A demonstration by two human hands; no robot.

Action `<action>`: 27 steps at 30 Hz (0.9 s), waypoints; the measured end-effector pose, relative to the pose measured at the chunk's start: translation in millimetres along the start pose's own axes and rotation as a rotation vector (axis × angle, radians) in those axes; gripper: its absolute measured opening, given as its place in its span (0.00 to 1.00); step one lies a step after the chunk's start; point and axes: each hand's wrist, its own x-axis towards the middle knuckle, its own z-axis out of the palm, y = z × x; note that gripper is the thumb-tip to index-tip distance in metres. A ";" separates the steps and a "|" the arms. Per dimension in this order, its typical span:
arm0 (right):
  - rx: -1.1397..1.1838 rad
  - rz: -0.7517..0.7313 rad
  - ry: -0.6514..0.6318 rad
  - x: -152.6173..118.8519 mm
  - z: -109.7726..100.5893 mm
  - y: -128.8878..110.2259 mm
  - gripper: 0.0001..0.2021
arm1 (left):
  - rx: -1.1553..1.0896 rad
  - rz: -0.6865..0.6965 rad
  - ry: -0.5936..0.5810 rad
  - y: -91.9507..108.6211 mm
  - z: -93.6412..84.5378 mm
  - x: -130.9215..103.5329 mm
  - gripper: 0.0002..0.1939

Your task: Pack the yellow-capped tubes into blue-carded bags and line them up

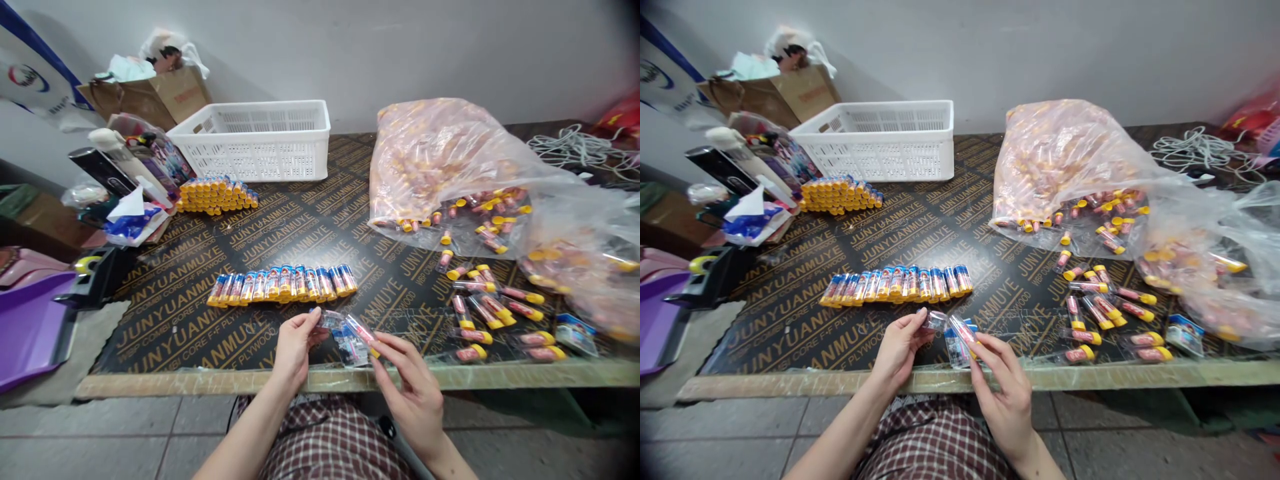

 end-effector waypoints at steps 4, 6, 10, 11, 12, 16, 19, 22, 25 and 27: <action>0.001 -0.041 -0.046 -0.2 -0.3 -2.0 0.20 | 0.051 0.061 0.039 -2.6 -0.7 0.5 0.18; 0.016 -0.043 -0.073 -0.6 -0.8 -2.4 0.21 | 0.076 0.080 0.052 -3.9 -1.4 1.0 0.18; 0.061 -0.030 -0.153 -1.1 -1.1 -1.7 0.21 | 0.088 0.108 0.009 -3.8 0.3 -1.4 0.18; 0.072 -0.015 -0.181 -1.1 -0.9 -1.0 0.21 | 0.070 0.104 -0.024 -3.0 1.6 -3.1 0.17; 0.083 0.001 -0.206 -1.0 -0.4 -0.1 0.20 | 0.044 0.094 -0.062 -2.0 3.2 -5.2 0.16; 0.103 0.012 -0.250 0.1 2.7 6.0 0.21 | -0.020 0.008 -0.183 2.3 8.9 -14.1 0.19; 0.044 -0.017 -0.212 2.7 4.4 10.2 0.25 | 0.040 -0.098 -0.286 2.6 10.2 -19.3 0.22; 0.028 -0.018 -0.229 7.5 3.5 12.0 0.33 | 0.146 -0.180 -0.388 0.9 9.8 -23.2 0.19; 0.097 -0.025 -0.346 12.5 1.3 11.9 0.38 | 0.199 -0.194 -0.427 -1.1 9.5 -25.7 0.17; 0.149 -0.033 -0.427 14.1 0.8 12.0 0.40 | 0.208 -0.205 -0.448 -2.7 9.6 -26.7 0.17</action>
